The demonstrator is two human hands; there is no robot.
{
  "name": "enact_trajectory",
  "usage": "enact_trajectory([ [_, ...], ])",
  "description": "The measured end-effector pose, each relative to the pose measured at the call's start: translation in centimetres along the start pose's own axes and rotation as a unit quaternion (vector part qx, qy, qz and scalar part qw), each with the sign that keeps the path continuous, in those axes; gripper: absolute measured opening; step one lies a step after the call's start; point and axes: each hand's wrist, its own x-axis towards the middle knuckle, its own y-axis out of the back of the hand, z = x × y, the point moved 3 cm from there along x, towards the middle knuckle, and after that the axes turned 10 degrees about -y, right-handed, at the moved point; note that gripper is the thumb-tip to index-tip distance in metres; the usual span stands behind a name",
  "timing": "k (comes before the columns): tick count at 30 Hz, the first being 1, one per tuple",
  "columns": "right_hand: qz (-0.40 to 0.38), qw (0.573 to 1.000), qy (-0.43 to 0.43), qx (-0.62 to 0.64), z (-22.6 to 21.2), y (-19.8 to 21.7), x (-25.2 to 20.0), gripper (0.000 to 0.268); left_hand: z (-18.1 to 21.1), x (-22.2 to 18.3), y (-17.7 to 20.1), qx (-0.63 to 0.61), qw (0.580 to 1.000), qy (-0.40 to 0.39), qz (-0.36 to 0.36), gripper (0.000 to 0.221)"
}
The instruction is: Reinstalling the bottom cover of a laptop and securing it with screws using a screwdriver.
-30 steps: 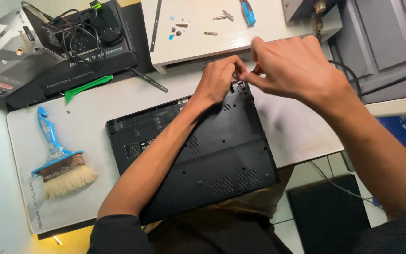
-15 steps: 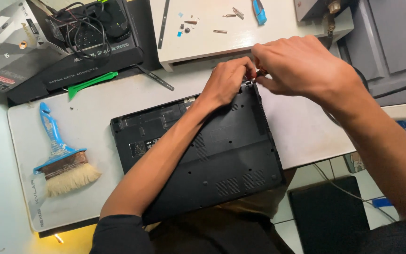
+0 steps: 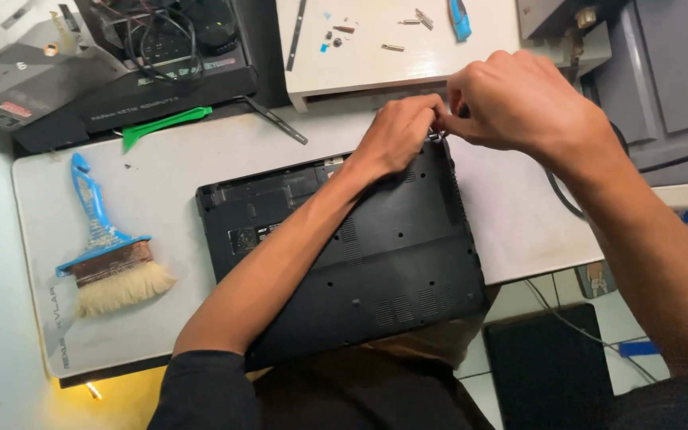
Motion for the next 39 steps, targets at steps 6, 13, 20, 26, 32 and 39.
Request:
enact_trajectory([
  [6,-0.066,0.997,-0.009,-0.047,-1.4,1.9,-1.6,0.02,-0.5,0.0,0.0,-0.001,1.0,-0.002,0.008,0.041],
  [13,0.025,0.993,-0.042,-0.112,2.3,-3.2,1.9,0.032,0.0,0.1,0.6,0.012,0.998,0.033,-0.052,0.037],
  [20,0.049,0.996,-0.021,0.078,6.0,-8.1,3.8,0.039,3.6,-6.7,15.4,0.032,0.992,-0.119,-0.019,0.03],
  [26,0.136,0.918,0.06,0.368,3.4,-9.0,-2.0,0.019,-4.2,-24.3,27.1,0.436,0.88,-0.093,0.165,0.006],
  [32,0.121,0.936,0.075,0.321,-11.3,-7.3,-11.4,0.042,-8.8,-32.3,29.5,0.443,0.86,-0.059,0.247,0.022],
  [39,0.27,0.946,0.126,0.132,-14.2,-11.9,-11.8,0.049,-10.2,-31.8,30.0,0.463,0.855,-0.039,0.231,0.021],
])
